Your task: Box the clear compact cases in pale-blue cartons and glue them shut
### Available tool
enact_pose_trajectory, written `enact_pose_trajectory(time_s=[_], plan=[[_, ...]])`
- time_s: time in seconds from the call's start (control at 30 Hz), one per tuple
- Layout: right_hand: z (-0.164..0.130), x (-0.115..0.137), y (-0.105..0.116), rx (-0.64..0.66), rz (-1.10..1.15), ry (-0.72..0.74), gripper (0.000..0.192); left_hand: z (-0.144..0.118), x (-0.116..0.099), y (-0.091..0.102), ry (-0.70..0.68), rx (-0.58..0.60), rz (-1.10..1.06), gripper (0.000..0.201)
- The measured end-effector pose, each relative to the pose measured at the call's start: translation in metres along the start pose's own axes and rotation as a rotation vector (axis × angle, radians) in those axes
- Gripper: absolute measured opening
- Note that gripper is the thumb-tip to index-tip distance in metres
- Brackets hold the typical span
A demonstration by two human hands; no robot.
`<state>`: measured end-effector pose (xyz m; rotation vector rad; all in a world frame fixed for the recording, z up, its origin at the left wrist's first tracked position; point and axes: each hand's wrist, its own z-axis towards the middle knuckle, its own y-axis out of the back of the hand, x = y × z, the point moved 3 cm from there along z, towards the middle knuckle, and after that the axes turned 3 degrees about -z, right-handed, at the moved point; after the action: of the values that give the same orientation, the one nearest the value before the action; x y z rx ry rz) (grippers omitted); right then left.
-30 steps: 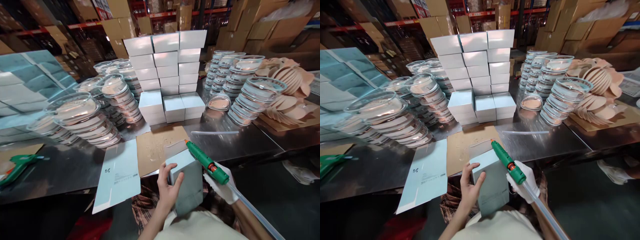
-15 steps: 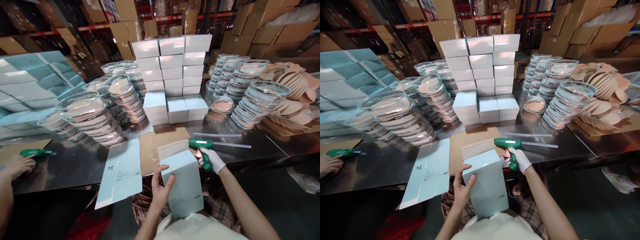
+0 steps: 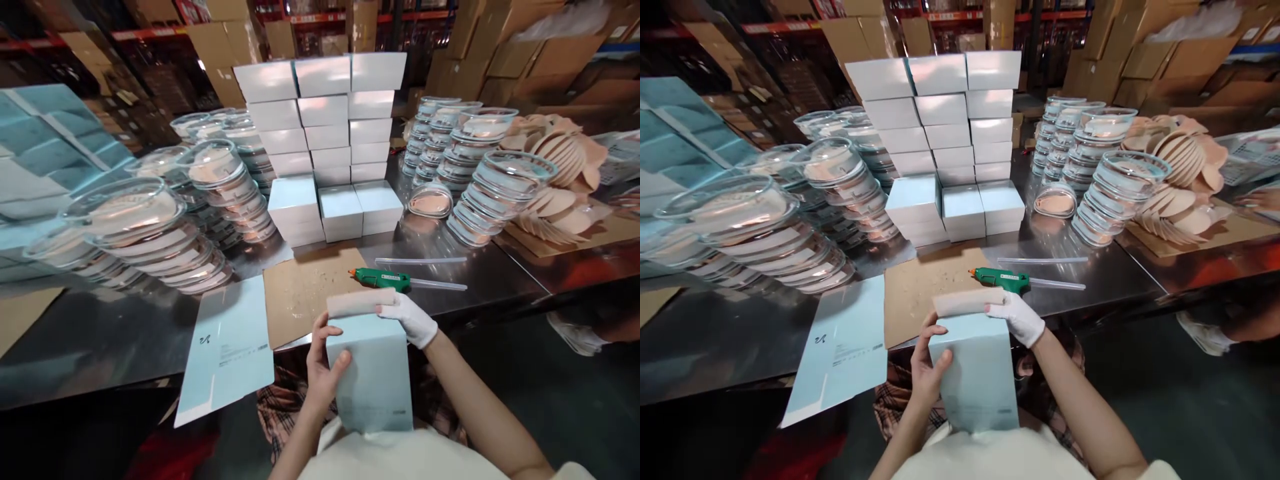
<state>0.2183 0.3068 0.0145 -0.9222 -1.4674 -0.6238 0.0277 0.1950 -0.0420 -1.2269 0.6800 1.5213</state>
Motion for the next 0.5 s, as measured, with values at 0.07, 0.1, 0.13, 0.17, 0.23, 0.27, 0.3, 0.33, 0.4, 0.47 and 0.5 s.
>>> enact_pose_trajectory(time_s=[0.07, 0.1, 0.13, 0.17, 0.23, 0.27, 0.3, 0.33, 0.4, 0.47, 0.5], plan=[[-0.008, 0.003, 0.004, 0.147, -0.111, 0.177, 0.082, 0.003, 0.004, 0.002, -0.008, -0.055, -0.084, 0.05], [-0.012, 0.005, 0.006, 0.228, -0.184, 0.251, 0.087, 0.005, 0.005, 0.004, -0.019, -0.075, -0.121, 0.056], [-0.016, 0.006, 0.007, 0.287, -0.266, 0.301, 0.087, 0.007, 0.006, 0.005, -0.028, -0.086, -0.139, 0.061], [-0.019, 0.008, 0.008, 0.312, -0.353, 0.33, 0.082, 0.008, 0.007, 0.007, -0.031, -0.08, -0.129, 0.061], [-0.022, 0.011, 0.008, 0.281, -0.513, 0.358, 0.059, 0.01, 0.006, 0.009, -0.029, -0.042, -0.051, 0.05], [-0.022, 0.013, 0.007, 0.261, -0.567, 0.376, 0.048, 0.011, 0.005, 0.009, -0.027, -0.019, -0.01, 0.044], [-0.023, 0.013, 0.005, 0.254, -0.597, 0.404, 0.04, 0.01, 0.004, 0.009, -0.023, 0.004, 0.024, 0.04], [-0.025, 0.013, 0.003, 0.261, -0.607, 0.434, 0.035, 0.01, 0.002, 0.008, -0.019, 0.022, 0.045, 0.038], [-0.029, 0.01, 0.001, 0.283, -0.615, 0.477, 0.031, 0.008, 0.0, 0.007, -0.005, 0.045, 0.055, 0.035], [-0.03, 0.003, 0.006, 0.31, -0.663, 0.487, 0.039, 0.009, 0.0, 0.009, 0.03, 0.035, 0.056, 0.034], [-0.028, -0.001, 0.014, 0.303, -0.708, 0.482, 0.05, 0.01, 0.001, 0.012, 0.054, 0.005, 0.055, 0.035]])
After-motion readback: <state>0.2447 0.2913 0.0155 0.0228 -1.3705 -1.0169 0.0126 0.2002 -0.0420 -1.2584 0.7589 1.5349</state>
